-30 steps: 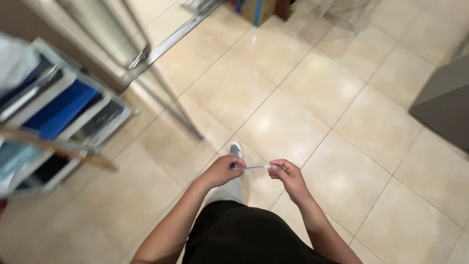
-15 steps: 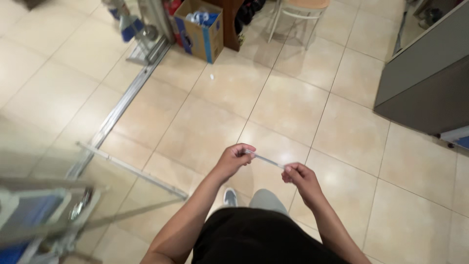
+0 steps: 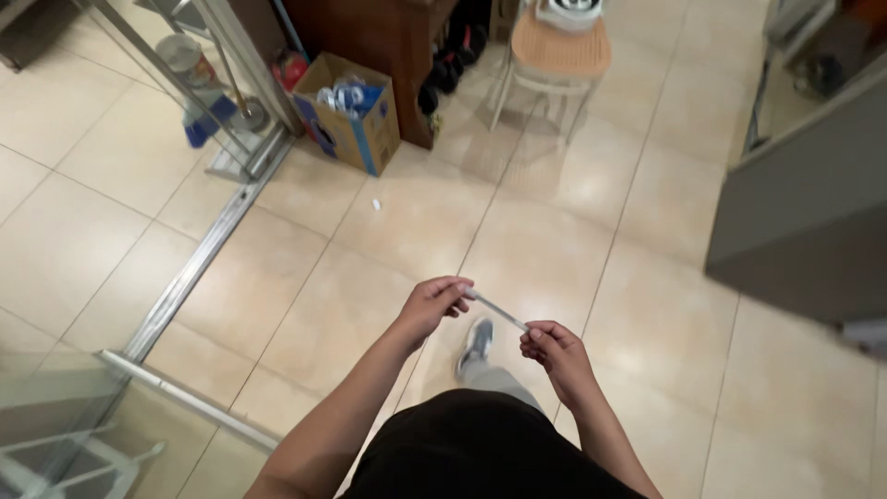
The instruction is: The person repeatedly picks up tubes from a tray on a table and carries them to place them into a container on another table by hand.
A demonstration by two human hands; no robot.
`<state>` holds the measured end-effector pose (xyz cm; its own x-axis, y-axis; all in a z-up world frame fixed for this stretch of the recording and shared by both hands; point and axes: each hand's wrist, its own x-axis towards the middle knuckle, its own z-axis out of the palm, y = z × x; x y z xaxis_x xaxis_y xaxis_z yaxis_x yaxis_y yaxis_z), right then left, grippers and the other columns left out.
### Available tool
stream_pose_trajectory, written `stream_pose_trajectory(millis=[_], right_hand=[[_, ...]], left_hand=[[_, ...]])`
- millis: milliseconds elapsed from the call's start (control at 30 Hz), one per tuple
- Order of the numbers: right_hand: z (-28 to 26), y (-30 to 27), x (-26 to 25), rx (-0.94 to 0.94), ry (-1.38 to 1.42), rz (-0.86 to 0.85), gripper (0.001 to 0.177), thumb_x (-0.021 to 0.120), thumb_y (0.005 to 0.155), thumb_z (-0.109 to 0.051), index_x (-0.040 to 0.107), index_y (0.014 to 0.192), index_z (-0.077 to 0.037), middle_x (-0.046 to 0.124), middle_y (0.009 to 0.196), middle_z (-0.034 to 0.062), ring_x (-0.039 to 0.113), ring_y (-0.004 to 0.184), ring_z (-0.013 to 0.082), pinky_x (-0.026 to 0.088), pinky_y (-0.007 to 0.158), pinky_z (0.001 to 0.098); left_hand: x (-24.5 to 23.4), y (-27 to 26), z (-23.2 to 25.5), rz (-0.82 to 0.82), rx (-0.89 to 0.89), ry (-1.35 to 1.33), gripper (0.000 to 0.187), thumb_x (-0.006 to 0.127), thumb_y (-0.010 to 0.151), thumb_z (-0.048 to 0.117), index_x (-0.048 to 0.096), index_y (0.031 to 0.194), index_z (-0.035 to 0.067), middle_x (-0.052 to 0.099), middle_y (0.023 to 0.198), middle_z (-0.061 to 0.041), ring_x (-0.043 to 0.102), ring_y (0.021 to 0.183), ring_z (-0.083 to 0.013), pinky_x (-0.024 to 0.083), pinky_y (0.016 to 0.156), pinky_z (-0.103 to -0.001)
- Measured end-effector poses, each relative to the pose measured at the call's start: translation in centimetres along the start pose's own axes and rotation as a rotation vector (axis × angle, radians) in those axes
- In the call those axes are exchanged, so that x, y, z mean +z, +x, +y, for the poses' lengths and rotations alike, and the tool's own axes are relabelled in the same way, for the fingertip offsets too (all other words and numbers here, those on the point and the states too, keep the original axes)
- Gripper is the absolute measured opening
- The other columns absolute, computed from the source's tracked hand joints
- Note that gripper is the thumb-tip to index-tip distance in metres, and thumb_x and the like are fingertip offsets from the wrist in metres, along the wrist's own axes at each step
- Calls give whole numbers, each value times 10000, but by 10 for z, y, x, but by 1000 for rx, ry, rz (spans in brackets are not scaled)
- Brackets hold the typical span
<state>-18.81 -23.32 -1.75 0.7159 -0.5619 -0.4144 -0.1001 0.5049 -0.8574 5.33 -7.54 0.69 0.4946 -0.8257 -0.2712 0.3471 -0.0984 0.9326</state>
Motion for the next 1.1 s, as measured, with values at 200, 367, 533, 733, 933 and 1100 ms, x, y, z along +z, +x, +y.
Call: stream_pose_trajectory(millis=[200, 367, 533, 733, 933, 1100], right_hand=[[-119, 148, -14, -41, -45, -151, 213, 618, 987, -121, 676, 1139, 17, 717, 941, 115, 689, 862, 209, 571, 827, 374], [-197, 242, 7, -27, -90, -269, 217, 615, 989, -133, 680, 1146, 3, 719, 959, 103, 687, 873, 201, 571, 850, 377], [-234, 328, 45, 5, 2, -399, 227, 607, 992, -136, 668, 1159, 5, 734, 992, 123, 699, 901, 219, 569, 868, 389], [-278, 438, 89, -5, 6, -439, 245, 613, 983, -112, 641, 1195, 5, 734, 1068, 142, 703, 964, 228, 562, 888, 395], [-349, 557, 131, -93, -18, -408, 285, 622, 977, -92, 632, 1239, 21, 731, 1081, 163, 700, 967, 249, 565, 914, 411], [-393, 633, 169, -173, -93, -369, 298, 631, 976, -84, 633, 1254, 23, 737, 1106, 157, 703, 992, 234, 566, 922, 398]], left_hand=[[4, 107, 73, 127, 26, -13, 302, 629, 1002, 215, 733, 1211, 22, 764, 1007, -56, 662, 818, -115, 543, 760, -291], [-10, 173, 116, 275, 184, -95, 296, 644, 986, 197, 718, 1207, 14, 768, 977, -78, 671, 804, -114, 553, 761, -279], [-44, 251, 140, 400, 170, -222, 300, 641, 988, 196, 719, 1209, 9, 758, 948, -70, 649, 773, -114, 535, 727, -279], [-111, 383, 174, 436, 246, -229, 305, 642, 1009, 201, 715, 1235, 10, 731, 937, -72, 652, 790, -114, 528, 731, -265], [-159, 504, 241, 424, 297, -239, 325, 624, 1003, 213, 699, 1249, 13, 742, 970, -72, 667, 799, -125, 560, 749, -276], [-196, 580, 290, 428, 286, -227, 324, 619, 1016, 227, 697, 1247, 14, 736, 974, -57, 660, 800, -114, 559, 748, -261]])
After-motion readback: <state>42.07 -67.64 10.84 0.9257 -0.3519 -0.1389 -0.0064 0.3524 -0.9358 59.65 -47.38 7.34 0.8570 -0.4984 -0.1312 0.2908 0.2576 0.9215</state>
